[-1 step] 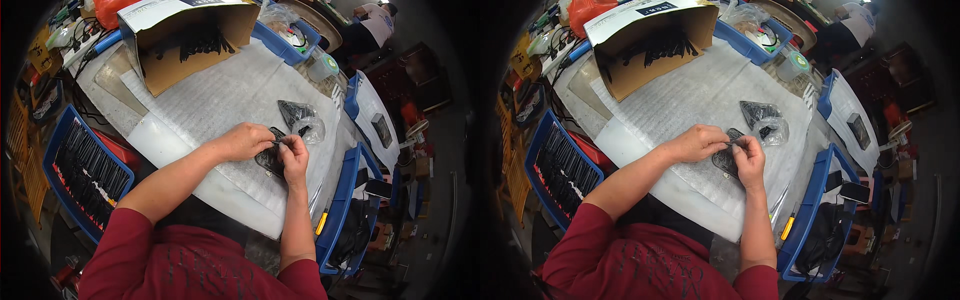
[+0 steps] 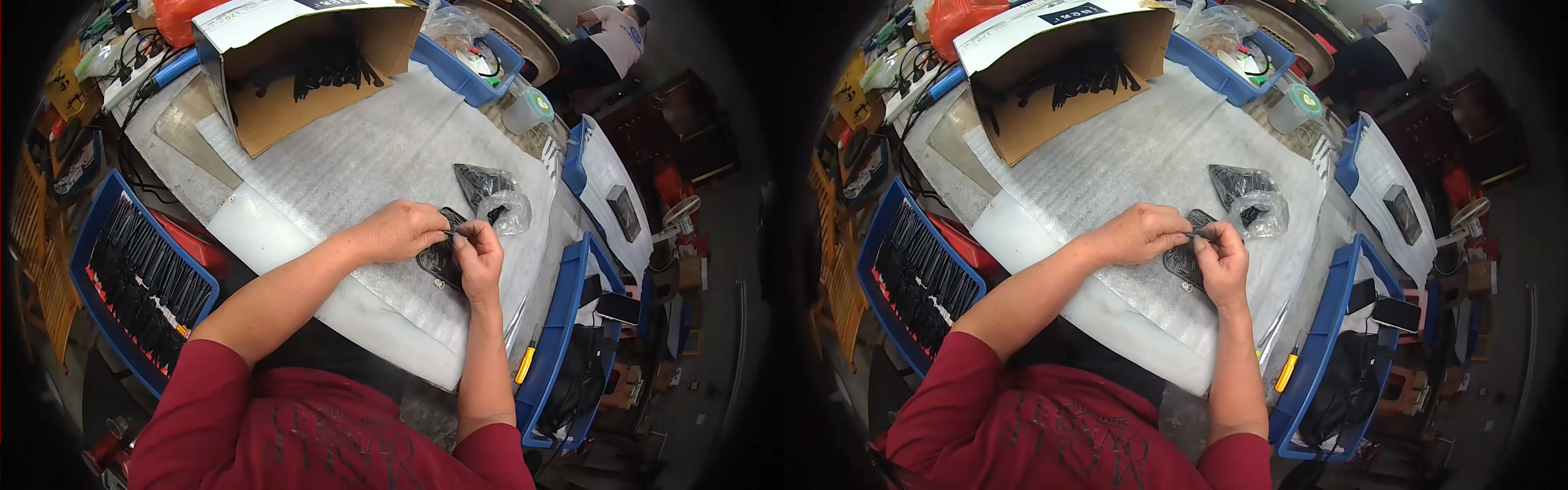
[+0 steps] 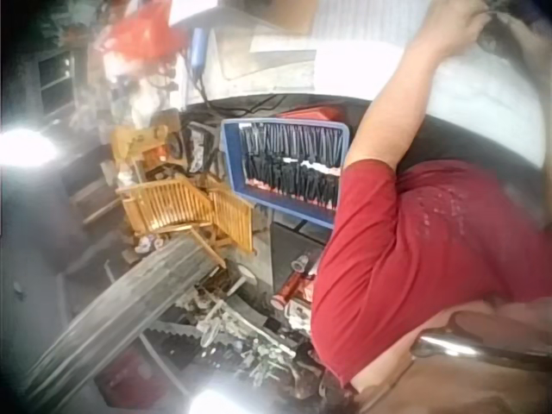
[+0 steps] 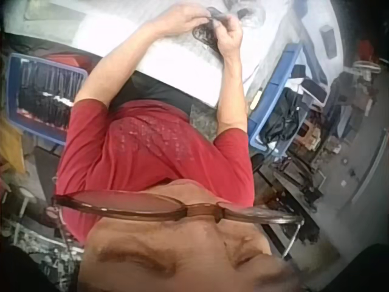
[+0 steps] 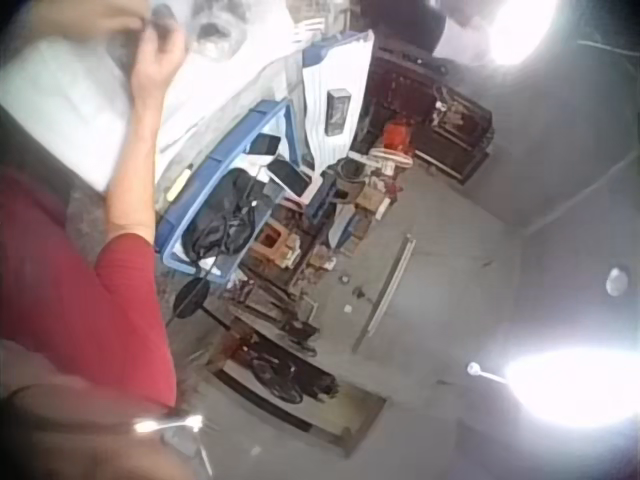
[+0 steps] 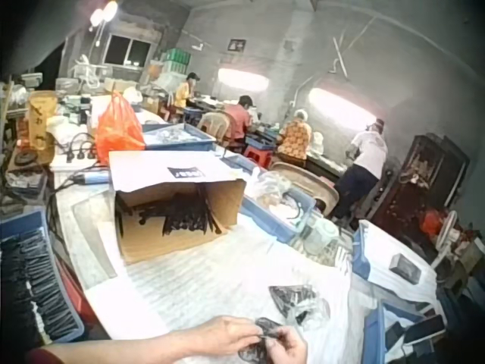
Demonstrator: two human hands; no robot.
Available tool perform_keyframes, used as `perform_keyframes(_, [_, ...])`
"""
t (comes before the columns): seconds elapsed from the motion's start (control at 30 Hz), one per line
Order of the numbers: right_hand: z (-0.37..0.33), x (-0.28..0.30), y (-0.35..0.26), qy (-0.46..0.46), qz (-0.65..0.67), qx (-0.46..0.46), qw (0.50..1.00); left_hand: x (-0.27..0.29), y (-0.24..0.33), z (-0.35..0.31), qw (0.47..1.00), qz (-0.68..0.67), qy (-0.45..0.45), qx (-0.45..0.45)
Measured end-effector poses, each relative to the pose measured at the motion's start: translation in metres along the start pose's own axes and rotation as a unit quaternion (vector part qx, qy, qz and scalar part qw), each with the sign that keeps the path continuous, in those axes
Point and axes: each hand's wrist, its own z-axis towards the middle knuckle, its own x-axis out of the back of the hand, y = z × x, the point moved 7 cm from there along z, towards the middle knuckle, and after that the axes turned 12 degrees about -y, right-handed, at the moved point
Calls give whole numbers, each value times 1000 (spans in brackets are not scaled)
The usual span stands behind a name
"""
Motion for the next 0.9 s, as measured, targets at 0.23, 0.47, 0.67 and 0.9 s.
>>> perform_keyframes(0.23, [0, 3, 7, -24, -109, -22, 993, 0, -1, 0, 1000, 5, 2, 1])
perform_keyframes(0.47, [0, 0, 0, 0, -62, 7, 998, 1, 0, 0, 1000, 0, 1, -4])
perform_keyframes(0.67, [1, 2, 4, -7, -128, -3, 992, 1, 4, -2, 999, 47, 8, -19])
perform_keyframes(0.9, [1, 2, 1, 1, -54, -11, 999, 2, 2, 0, 1000, 16, 17, -12])
